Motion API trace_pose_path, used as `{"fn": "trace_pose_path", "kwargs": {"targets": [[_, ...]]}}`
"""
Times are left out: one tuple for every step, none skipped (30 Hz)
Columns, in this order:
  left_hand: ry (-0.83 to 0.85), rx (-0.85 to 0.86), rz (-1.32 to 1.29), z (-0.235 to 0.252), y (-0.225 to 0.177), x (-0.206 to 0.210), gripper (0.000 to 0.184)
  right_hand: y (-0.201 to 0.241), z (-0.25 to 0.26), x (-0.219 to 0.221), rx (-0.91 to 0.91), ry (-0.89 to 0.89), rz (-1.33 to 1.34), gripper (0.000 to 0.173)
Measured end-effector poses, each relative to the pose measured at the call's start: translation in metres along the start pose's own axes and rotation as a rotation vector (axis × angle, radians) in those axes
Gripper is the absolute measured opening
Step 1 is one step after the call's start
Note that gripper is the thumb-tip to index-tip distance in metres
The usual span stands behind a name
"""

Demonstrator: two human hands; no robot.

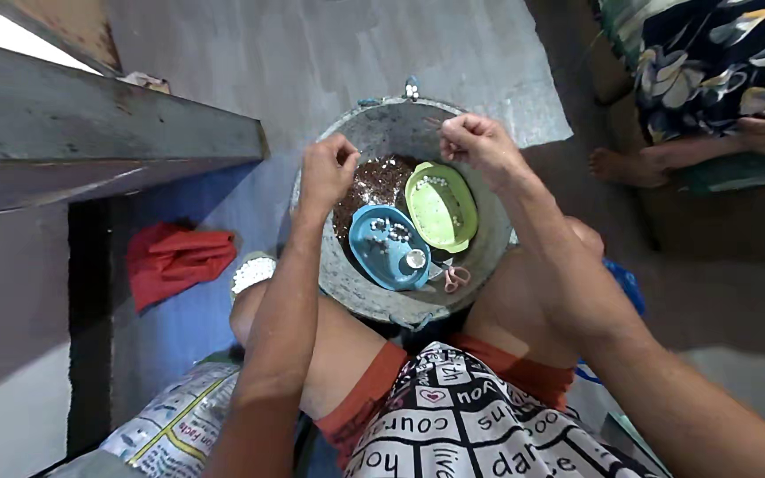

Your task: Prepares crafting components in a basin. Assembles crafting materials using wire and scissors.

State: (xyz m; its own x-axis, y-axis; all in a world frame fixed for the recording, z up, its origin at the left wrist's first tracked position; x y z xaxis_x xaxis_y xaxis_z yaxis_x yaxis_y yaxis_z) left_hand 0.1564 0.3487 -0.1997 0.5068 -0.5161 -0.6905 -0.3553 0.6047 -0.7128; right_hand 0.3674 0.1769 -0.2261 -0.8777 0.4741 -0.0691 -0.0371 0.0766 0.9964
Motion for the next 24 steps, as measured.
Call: {"fn": "trace_pose_path", "kwargs": {"targets": [[0.064,-0.076,0.051,-0.007,-0.015,0.004,0.018,0.001,0.0,0.009,-0.009,0.028,0.007,0.021],[0.206,-0.21,0.064,-0.016,-0.033,0.006,0.027,0.003,-0.001,0.015,-0.016,0.05,-0.001,0.021],[0.197,-0.175,0.05,-0.017,-0.035,0.008,0.033,0.004,-0.002,0.018,-0.03,0.063,-0.02,0.02],[0.083,-0.024,0.008,-0.011,-0.022,0.012,0.034,0.005,-0.002,0.02,-0.043,0.072,-0.043,0.02],[0.023,0.063,-0.089,-0.005,-0.013,0.014,0.033,0.004,-0.002,0.021,-0.059,0.082,-0.065,0.02],[-0.001,0.092,-0.215,-0.001,-0.011,0.014,0.032,0.004,-0.003,0.023,-0.076,0.09,-0.08,0.02],[-0.006,0.093,-0.341,0.001,-0.014,0.013,0.034,0.003,-0.003,0.024,-0.098,0.098,-0.098,0.02],[-0.001,0.089,-0.444,0.002,-0.019,0.012,0.035,0.002,-0.003,0.026,-0.124,0.106,-0.125,0.02],[0.011,0.095,-0.514,0.001,-0.025,0.013,0.036,0.003,-0.004,0.028,-0.155,0.115,-0.157,0.02],[0.03,0.11,-0.548,0.001,-0.031,0.015,0.037,0.003,-0.004,0.03,-0.184,0.127,-0.198,0.02],[0.055,0.131,-0.557,-0.001,-0.035,0.019,0.037,0.003,-0.005,0.032,-0.215,0.132,-0.242,0.019],[0.073,0.153,-0.544,-0.002,-0.038,0.023,0.036,0.004,-0.005,0.033,-0.243,0.139,-0.288,0.019],[0.086,0.175,-0.513,-0.002,-0.04,0.026,0.035,0.005,-0.006,0.035,-0.261,0.143,-0.341,0.019],[0.093,0.192,-0.472,-0.003,-0.042,0.028,0.033,0.006,-0.007,0.036,-0.272,0.148,-0.395,0.019],[0.1,0.202,-0.428,-0.003,-0.042,0.03,0.03,0.005,-0.007,0.038,-0.283,0.148,-0.447,0.019],[0.105,0.208,-0.391,-0.004,-0.042,0.031,0.028,0.005,-0.007,0.039,-0.295,0.147,-0.49,0.019],[0.112,0.213,-0.37,-0.004,-0.041,0.033,0.026,0.004,-0.007,0.04,-0.305,0.148,-0.525,0.018],[0.123,0.214,-0.36,-0.003,-0.039,0.034,0.024,0.003,-0.006,0.041,-0.313,0.151,-0.547,0.019],[0.137,0.203,-0.375,-0.003,-0.038,0.034,0.023,0.003,-0.005,0.041,-0.313,0.162,-0.562,0.019],[0.137,0.178,-0.429,-0.001,-0.036,0.032,0.02,0.004,-0.004,0.041,-0.303,0.173,-0.559,0.021],[0.118,0.136,-0.522,-0.001,-0.034,0.03,0.018,0.003,-0.005,0.041,-0.274,0.185,-0.518,0.022],[0.081,0.094,-0.63,-0.001,-0.032,0.027,0.019,0.001,-0.007,0.041,-0.223,0.189,-0.418,0.023],[0.049,0.069,-0.735,-0.001,-0.03,0.025,0.022,-0.001,-0.007,0.042,-0.156,0.175,-0.258,0.023],[0.054,0.049,-0.816,-0.002,-0.031,0.027,0.028,-0.006,-0.009,0.046,-0.072,0.157,-0.081,0.024]]}}
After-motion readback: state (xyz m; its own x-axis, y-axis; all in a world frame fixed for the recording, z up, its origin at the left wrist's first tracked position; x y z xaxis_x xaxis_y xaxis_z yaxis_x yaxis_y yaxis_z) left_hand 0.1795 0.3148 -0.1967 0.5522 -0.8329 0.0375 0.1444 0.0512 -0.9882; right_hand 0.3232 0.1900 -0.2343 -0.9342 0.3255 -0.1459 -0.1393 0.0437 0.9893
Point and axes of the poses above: each hand's wrist, its own z-axis towards the middle knuckle, its own x-axis out of the palm, y = z × x, the point moved 7 cm from there along z, towards the middle knuckle, and after that the axes turned 12 degrees about -z, right-handed, at the moved point
